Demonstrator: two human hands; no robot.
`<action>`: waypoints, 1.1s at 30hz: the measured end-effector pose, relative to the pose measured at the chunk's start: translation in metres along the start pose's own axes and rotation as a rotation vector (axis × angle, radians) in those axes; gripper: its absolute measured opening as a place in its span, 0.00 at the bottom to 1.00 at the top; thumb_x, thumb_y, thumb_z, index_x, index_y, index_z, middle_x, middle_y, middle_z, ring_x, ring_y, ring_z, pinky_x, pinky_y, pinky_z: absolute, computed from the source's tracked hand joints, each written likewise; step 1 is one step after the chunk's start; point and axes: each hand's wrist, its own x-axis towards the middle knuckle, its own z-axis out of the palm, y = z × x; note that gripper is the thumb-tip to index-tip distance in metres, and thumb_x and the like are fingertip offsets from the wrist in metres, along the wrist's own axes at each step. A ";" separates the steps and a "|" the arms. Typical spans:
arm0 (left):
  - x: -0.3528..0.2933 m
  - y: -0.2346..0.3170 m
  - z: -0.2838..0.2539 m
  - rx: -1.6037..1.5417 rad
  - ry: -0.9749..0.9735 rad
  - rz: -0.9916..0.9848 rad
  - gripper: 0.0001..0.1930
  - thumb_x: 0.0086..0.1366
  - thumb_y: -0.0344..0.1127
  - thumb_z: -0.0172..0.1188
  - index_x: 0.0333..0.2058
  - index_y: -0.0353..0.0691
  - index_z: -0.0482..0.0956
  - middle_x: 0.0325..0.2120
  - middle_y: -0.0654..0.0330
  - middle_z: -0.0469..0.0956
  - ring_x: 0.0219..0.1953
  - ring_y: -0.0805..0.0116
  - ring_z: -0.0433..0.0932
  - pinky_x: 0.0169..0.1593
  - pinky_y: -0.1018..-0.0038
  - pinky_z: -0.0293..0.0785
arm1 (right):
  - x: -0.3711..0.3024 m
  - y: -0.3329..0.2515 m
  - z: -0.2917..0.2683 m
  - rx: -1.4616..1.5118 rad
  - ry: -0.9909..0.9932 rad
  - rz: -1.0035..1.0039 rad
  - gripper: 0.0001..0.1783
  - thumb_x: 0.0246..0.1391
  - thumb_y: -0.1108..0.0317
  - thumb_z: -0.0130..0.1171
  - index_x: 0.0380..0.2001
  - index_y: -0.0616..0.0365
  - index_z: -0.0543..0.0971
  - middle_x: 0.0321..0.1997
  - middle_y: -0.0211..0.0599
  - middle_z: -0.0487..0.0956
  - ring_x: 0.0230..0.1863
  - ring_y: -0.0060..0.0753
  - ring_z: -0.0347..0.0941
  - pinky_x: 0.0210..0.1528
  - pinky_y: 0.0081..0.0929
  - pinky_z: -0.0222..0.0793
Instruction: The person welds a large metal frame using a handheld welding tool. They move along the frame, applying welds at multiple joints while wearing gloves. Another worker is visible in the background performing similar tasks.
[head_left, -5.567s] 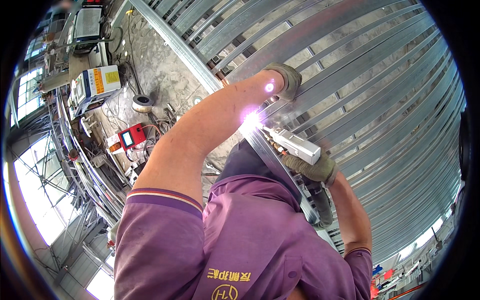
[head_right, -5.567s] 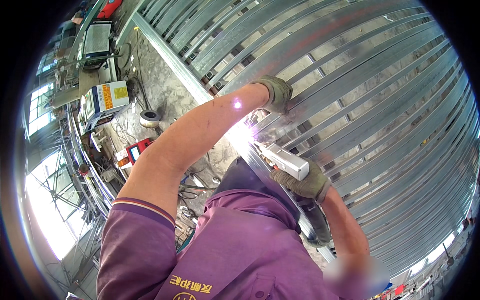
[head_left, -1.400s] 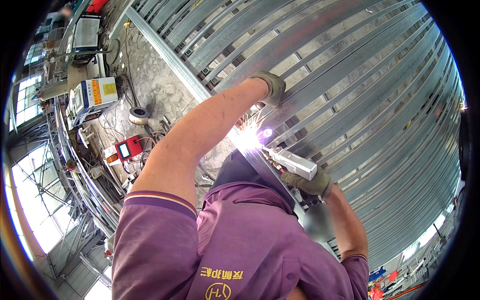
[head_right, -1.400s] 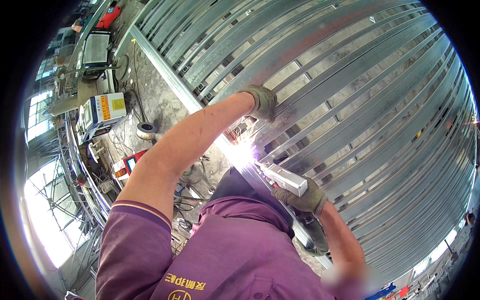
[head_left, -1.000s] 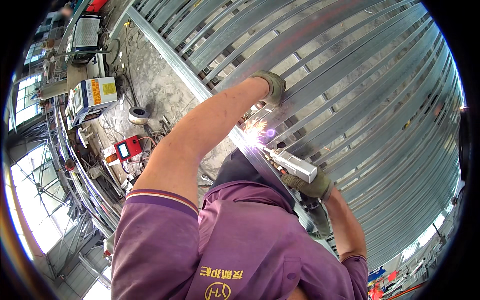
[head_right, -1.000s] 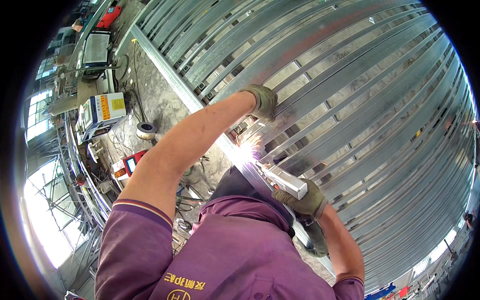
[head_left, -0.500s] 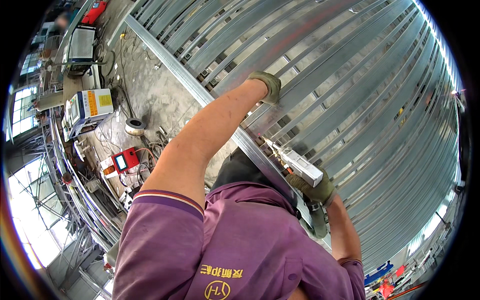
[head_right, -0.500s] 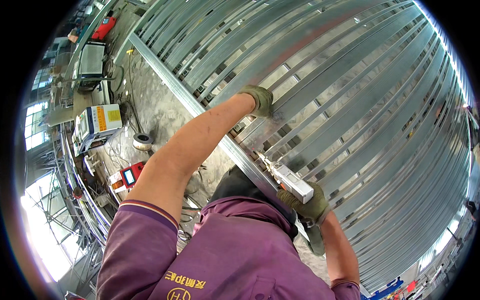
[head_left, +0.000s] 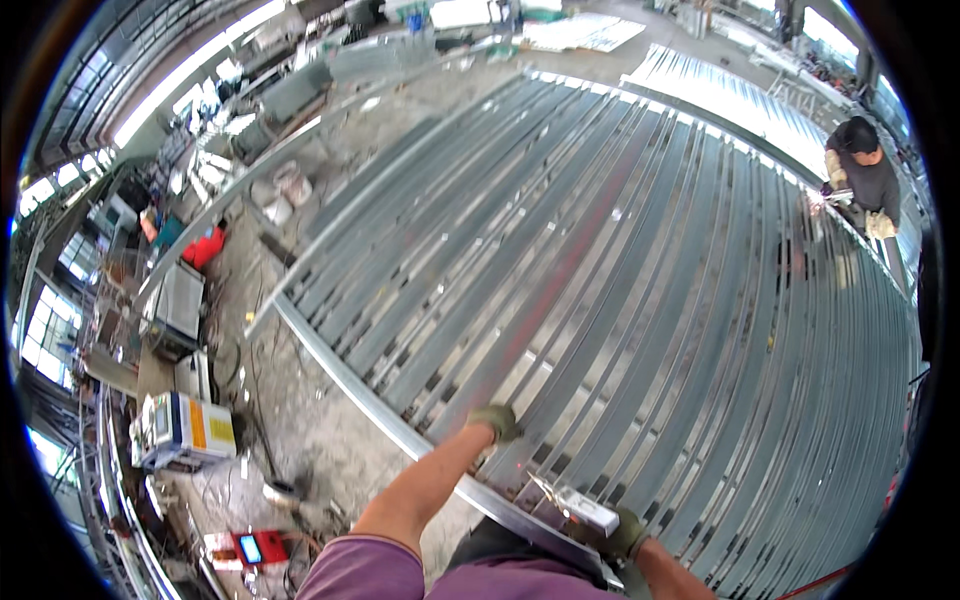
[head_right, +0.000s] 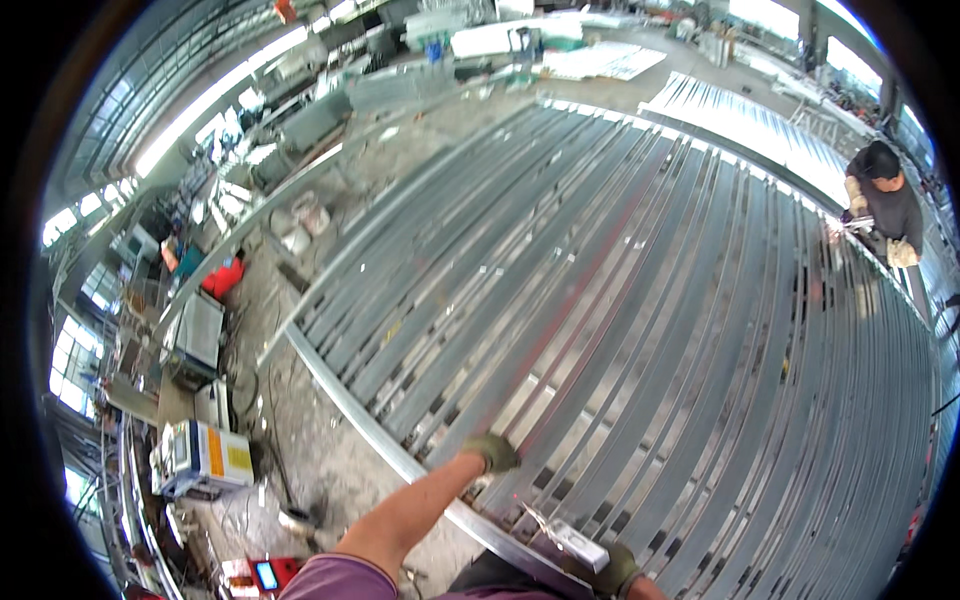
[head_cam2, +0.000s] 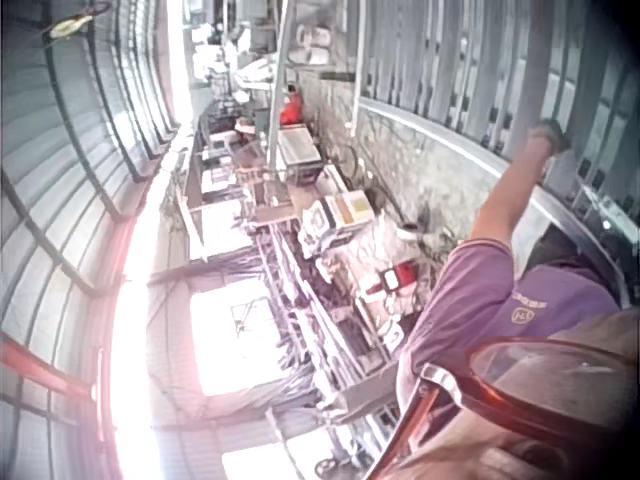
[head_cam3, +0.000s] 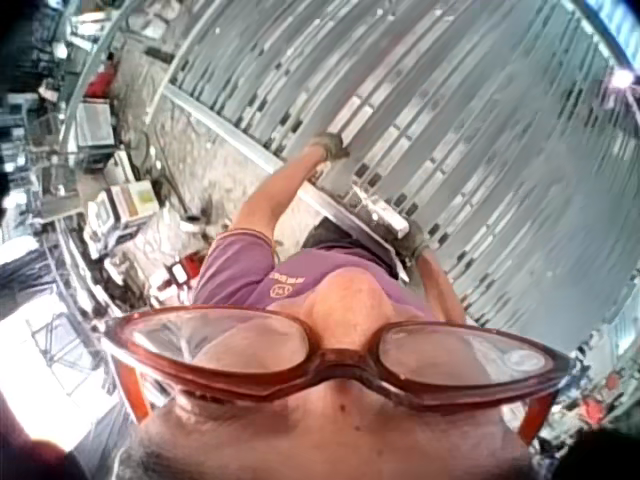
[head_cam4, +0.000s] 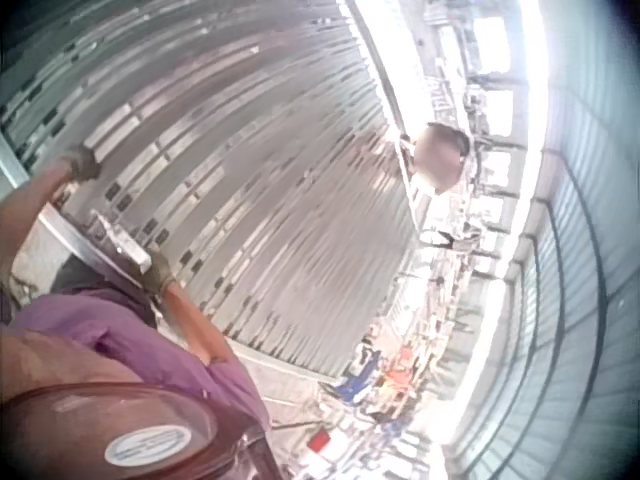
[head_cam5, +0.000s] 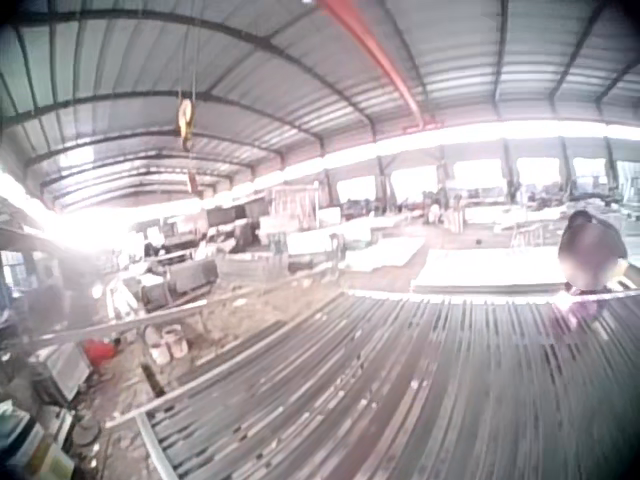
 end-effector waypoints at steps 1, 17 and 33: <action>-0.012 0.010 -0.006 0.037 0.006 -0.026 0.29 0.78 0.63 0.51 0.61 0.54 0.88 0.65 0.55 0.84 0.67 0.49 0.81 0.70 0.53 0.76 | -0.005 0.010 0.007 -0.011 0.103 -0.025 0.33 0.69 0.33 0.62 0.65 0.42 0.83 0.57 0.37 0.89 0.57 0.45 0.86 0.58 0.38 0.81; -0.114 0.032 0.016 -0.314 0.358 -0.118 0.28 0.78 0.63 0.52 0.54 0.44 0.85 0.52 0.44 0.88 0.56 0.39 0.86 0.59 0.47 0.81 | -0.086 0.053 0.053 0.648 0.931 0.223 0.21 0.62 0.67 0.73 0.56 0.65 0.85 0.49 0.38 0.91 0.48 0.33 0.89 0.51 0.36 0.85; -0.174 0.072 0.081 -0.295 0.925 0.439 0.30 0.66 0.41 0.72 0.62 0.36 0.73 0.58 0.41 0.80 0.59 0.36 0.78 0.62 0.47 0.76 | -0.072 0.044 0.114 0.875 1.276 0.478 0.21 0.62 0.59 0.77 0.53 0.56 0.85 0.46 0.35 0.91 0.48 0.31 0.89 0.52 0.31 0.84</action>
